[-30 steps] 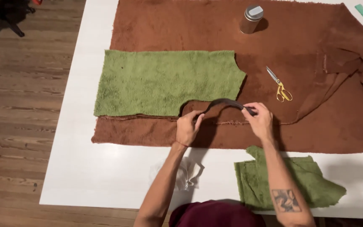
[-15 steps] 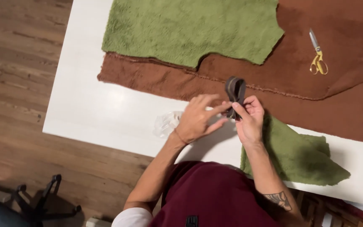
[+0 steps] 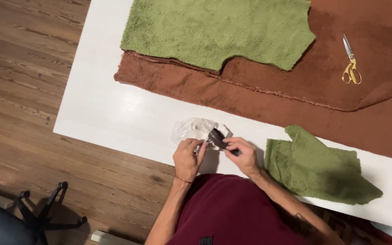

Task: Cutting a pattern out of brown plush fabric using a green fabric guide and scissors.

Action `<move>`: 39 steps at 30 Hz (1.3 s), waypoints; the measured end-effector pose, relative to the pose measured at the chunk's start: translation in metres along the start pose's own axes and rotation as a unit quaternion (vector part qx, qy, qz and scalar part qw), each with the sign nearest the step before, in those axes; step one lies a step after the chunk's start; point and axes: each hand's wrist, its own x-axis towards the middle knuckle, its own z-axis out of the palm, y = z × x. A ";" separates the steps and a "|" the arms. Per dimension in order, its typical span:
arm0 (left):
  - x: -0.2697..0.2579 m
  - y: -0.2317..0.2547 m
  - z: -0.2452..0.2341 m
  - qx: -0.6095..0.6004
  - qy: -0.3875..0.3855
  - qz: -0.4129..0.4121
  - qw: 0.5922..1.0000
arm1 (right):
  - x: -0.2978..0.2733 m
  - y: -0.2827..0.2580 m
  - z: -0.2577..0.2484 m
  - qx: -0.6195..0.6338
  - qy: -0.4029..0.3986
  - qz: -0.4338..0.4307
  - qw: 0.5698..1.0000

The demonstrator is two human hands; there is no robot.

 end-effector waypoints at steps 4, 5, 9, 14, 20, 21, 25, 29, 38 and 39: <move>-0.003 0.007 0.006 -0.119 0.032 -0.067 0.990 | 0.008 -0.017 0.018 0.011 -0.110 -0.106 0.988; -0.006 0.006 0.011 -0.155 0.054 -0.049 0.985 | 0.013 -0.029 0.021 0.033 -0.141 -0.115 0.983; -0.002 0.022 -0.005 -0.182 0.078 -0.010 0.980 | 0.027 -0.007 0.048 -0.017 -0.171 0.063 0.983; -0.006 0.024 -0.011 -0.196 0.073 0.018 0.978 | 0.042 0.022 0.071 0.258 -0.227 0.091 0.935; -0.026 -0.026 0.024 -0.515 0.055 -0.230 0.824 | 0.088 -0.079 0.051 -0.388 -0.450 -0.025 0.804; -0.026 -0.024 0.025 -0.515 0.051 -0.231 0.824 | 0.082 -0.082 0.047 -0.387 -0.449 -0.021 0.805; -0.021 -0.025 0.024 -0.708 0.101 -0.308 0.628 | 0.076 -0.108 0.011 -0.157 -0.365 -0.084 0.914; -0.022 -0.026 0.017 -0.729 0.101 -0.297 0.608 | 0.085 -0.059 -0.004 -0.128 -0.014 -0.107 0.986; -0.016 -0.005 0.010 -0.682 0.037 -0.332 0.650 | 0.057 0.011 0.056 0.211 -0.208 0.123 0.947; -0.030 -0.023 0.025 -0.682 0.038 -0.331 0.651 | 0.056 0.003 0.055 0.213 -0.208 0.122 0.947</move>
